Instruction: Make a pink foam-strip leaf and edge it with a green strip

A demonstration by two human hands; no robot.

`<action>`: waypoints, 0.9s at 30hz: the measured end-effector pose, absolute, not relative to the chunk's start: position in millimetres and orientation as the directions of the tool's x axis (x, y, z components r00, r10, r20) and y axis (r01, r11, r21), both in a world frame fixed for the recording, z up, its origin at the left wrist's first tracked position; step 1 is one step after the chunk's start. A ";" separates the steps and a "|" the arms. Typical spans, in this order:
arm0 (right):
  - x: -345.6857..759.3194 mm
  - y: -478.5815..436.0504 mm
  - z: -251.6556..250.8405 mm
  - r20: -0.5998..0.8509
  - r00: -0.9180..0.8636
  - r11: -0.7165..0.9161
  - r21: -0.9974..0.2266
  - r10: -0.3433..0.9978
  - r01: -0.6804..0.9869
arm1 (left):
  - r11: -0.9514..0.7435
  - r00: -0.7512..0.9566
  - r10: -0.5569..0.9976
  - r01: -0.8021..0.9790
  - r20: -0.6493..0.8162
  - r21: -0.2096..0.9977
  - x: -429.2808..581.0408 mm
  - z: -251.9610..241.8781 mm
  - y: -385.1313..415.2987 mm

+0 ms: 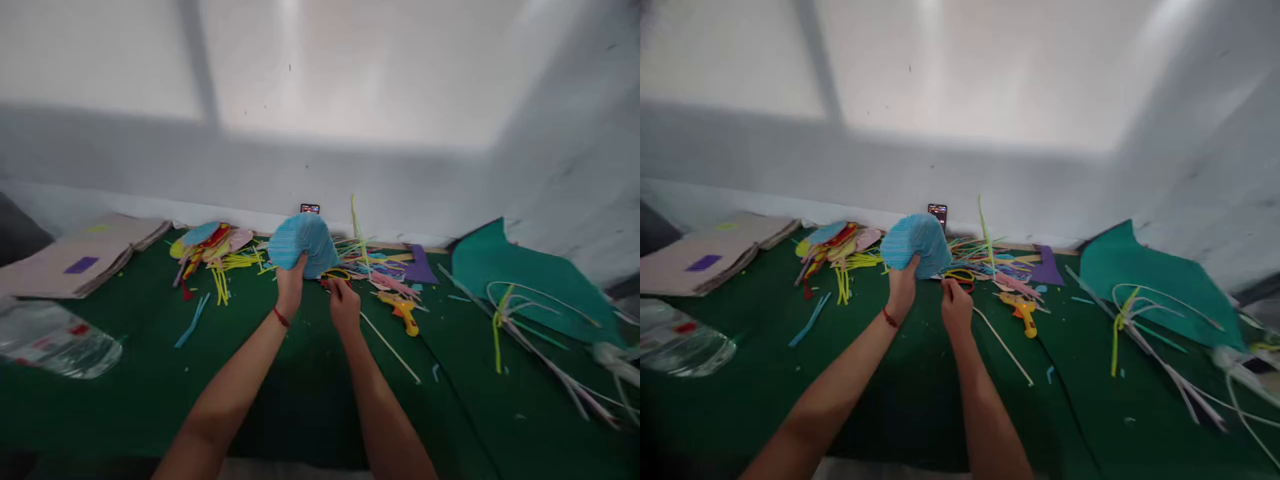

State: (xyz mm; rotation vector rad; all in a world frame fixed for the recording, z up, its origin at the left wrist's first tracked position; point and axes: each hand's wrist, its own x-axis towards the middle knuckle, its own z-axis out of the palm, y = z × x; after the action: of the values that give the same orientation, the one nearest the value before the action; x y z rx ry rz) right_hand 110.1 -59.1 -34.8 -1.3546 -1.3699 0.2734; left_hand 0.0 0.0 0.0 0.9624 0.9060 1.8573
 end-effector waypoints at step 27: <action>116.6 -48.7 -51.3 0.624 0.240 0.360 -0.676 0.743 0.643 | -0.009 -0.041 0.999 -0.720 -0.029 0.694 -5.6 0.8 -5.3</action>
State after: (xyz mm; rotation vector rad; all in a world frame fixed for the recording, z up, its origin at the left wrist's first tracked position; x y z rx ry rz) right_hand 116.6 -48.7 -51.3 -1.3346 -1.4558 0.1082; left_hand -5.6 -5.3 0.8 0.5677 0.6349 1.5136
